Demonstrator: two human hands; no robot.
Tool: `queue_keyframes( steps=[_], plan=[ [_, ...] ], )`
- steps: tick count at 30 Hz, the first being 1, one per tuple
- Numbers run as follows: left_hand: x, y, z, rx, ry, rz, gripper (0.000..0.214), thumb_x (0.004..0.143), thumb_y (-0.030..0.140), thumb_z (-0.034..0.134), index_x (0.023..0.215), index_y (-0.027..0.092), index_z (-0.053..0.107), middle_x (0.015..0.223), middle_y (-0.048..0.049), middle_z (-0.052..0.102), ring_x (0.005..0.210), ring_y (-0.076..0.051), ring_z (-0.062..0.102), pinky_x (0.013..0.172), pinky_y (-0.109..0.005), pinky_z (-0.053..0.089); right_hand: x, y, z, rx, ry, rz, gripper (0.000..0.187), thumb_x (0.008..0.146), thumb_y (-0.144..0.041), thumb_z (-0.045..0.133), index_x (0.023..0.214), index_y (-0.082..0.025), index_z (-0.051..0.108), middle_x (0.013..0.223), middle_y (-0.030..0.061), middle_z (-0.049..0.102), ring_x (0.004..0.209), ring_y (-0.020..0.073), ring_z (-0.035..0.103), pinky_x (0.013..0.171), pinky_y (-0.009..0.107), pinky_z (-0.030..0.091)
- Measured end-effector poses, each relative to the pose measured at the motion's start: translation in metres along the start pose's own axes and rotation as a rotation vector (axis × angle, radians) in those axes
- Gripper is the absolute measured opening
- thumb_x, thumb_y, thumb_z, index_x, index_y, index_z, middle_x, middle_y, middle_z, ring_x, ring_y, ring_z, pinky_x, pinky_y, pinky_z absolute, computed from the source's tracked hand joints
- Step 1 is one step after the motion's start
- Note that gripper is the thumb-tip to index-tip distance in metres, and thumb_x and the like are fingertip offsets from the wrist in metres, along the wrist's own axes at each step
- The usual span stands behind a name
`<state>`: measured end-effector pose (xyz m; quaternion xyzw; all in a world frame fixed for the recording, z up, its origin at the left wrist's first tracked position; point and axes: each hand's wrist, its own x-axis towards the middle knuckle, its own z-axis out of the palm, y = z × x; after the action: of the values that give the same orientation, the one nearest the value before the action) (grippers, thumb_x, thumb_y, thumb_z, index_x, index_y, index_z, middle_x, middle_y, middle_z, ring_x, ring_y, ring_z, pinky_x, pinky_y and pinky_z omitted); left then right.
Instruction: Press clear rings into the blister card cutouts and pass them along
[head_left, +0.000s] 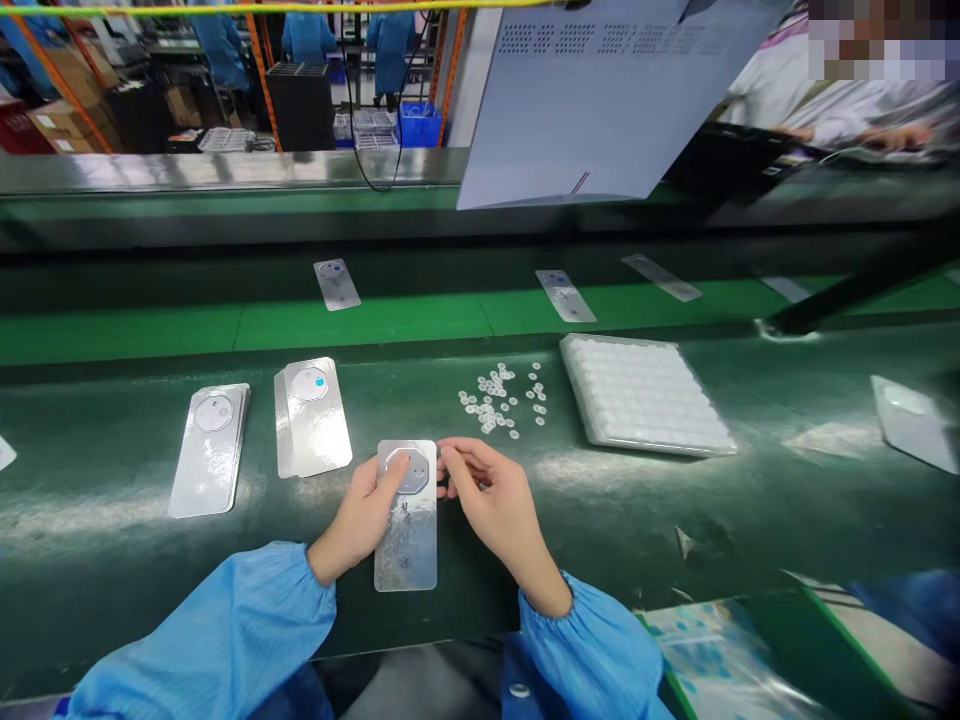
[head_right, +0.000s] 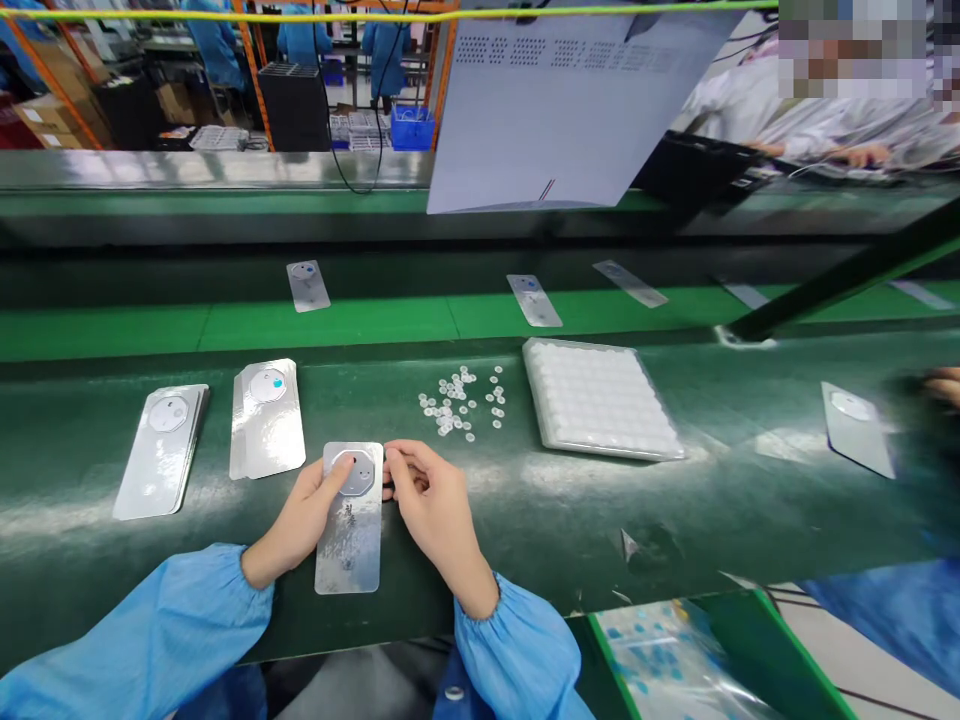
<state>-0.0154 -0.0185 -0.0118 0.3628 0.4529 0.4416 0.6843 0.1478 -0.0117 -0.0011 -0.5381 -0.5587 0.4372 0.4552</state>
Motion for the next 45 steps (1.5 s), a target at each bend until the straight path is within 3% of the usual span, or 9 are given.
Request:
queue_keyframes(
  steps=[4, 8, 13, 18, 22, 27, 35, 41, 45],
  plan=[
    [0.0, 0.0, -0.001, 0.075, 0.044, 0.048, 0.052, 0.088, 0.063, 0.069, 0.099, 0.013, 0.075, 0.087, -0.0075, 0.075, 0.077, -0.02, 0.067, 0.069, -0.027, 0.051, -0.01, 0.004, 0.001, -0.184, 0.018, -0.155, 0.031, 0.091, -0.041, 0.073, 0.114, -0.02, 0.07, 0.089, 0.0046, 0.074, 0.056, 0.0136, 0.062, 0.051, 0.027, 0.05],
    [0.001, 0.0, -0.001, 0.071, 0.019, 0.062, 0.052, 0.091, 0.062, 0.065, 0.104, 0.014, 0.076, 0.091, -0.0078, 0.076, 0.081, -0.021, 0.067, 0.071, -0.028, 0.051, -0.017, 0.008, 0.004, -0.295, -0.015, -0.323, 0.022, 0.097, -0.031, 0.066, 0.117, -0.025, 0.074, 0.108, 0.0079, 0.072, 0.067, 0.0142, 0.063, 0.067, 0.03, 0.055],
    [0.0, -0.001, -0.004, 0.198, -0.031, 0.133, 0.052, 0.094, 0.062, 0.061, 0.104, 0.014, 0.078, 0.089, -0.0075, 0.074, 0.082, -0.021, 0.064, 0.072, -0.028, 0.049, -0.015, 0.011, 0.009, -0.17, 0.058, -0.164, 0.018, 0.091, -0.035, 0.073, 0.103, -0.021, 0.072, 0.078, 0.0013, 0.071, 0.057, 0.0139, 0.06, 0.057, 0.027, 0.052],
    [-0.001, -0.002, -0.005, 0.22, -0.027, 0.11, 0.052, 0.094, 0.062, 0.06, 0.103, 0.014, 0.076, 0.084, -0.0063, 0.071, 0.074, -0.019, 0.06, 0.066, -0.027, 0.047, -0.011, 0.01, 0.003, -0.035, -0.021, -0.019, 0.022, 0.094, -0.041, 0.068, 0.098, -0.019, 0.07, 0.08, 0.0055, 0.077, 0.064, 0.0179, 0.068, 0.063, 0.029, 0.055],
    [-0.001, -0.002, -0.004, 0.201, -0.02, 0.107, 0.052, 0.095, 0.062, 0.058, 0.102, 0.014, 0.073, 0.083, -0.0058, 0.07, 0.073, -0.018, 0.06, 0.065, -0.026, 0.047, -0.014, 0.01, 0.003, -0.041, -0.036, -0.025, 0.026, 0.1, -0.041, 0.059, 0.105, -0.019, 0.07, 0.079, 0.0048, 0.077, 0.067, 0.0186, 0.069, 0.066, 0.03, 0.056],
    [-0.001, -0.002, -0.004, 0.245, -0.031, 0.131, 0.048, 0.097, 0.059, 0.057, 0.099, 0.013, 0.072, 0.088, -0.0067, 0.07, 0.079, -0.019, 0.061, 0.07, -0.027, 0.048, -0.013, 0.011, 0.009, -0.14, 0.054, -0.067, 0.023, 0.087, -0.04, 0.077, 0.095, -0.021, 0.067, 0.075, 0.0002, 0.073, 0.059, 0.0153, 0.063, 0.064, 0.028, 0.052],
    [0.0, -0.001, -0.003, 0.185, -0.031, 0.103, 0.051, 0.096, 0.063, 0.057, 0.098, 0.013, 0.069, 0.081, -0.0048, 0.069, 0.07, -0.017, 0.06, 0.063, -0.026, 0.048, -0.011, 0.01, -0.009, 0.006, -0.154, -0.036, 0.027, 0.102, -0.041, 0.056, 0.114, -0.02, 0.067, 0.088, 0.0053, 0.079, 0.075, 0.0194, 0.073, 0.074, 0.031, 0.059],
    [0.001, 0.0, -0.003, 0.203, 0.002, 0.138, 0.051, 0.095, 0.063, 0.059, 0.096, 0.013, 0.07, 0.086, -0.0057, 0.071, 0.076, -0.018, 0.061, 0.068, -0.026, 0.049, -0.017, 0.017, 0.0, -0.228, 0.009, -0.251, 0.019, 0.093, -0.033, 0.071, 0.11, -0.024, 0.076, 0.096, 0.005, 0.081, 0.076, 0.0209, 0.076, 0.073, 0.032, 0.06],
    [0.002, 0.0, -0.003, 0.188, 0.035, 0.138, 0.053, 0.09, 0.066, 0.064, 0.089, 0.013, 0.07, 0.082, -0.0045, 0.07, 0.075, -0.017, 0.061, 0.069, -0.026, 0.05, -0.012, 0.02, 0.008, -0.245, 0.103, -0.365, 0.015, 0.097, -0.025, 0.064, 0.093, -0.024, 0.078, 0.096, 0.0048, 0.082, 0.082, 0.0213, 0.077, 0.077, 0.032, 0.06]
  ],
)
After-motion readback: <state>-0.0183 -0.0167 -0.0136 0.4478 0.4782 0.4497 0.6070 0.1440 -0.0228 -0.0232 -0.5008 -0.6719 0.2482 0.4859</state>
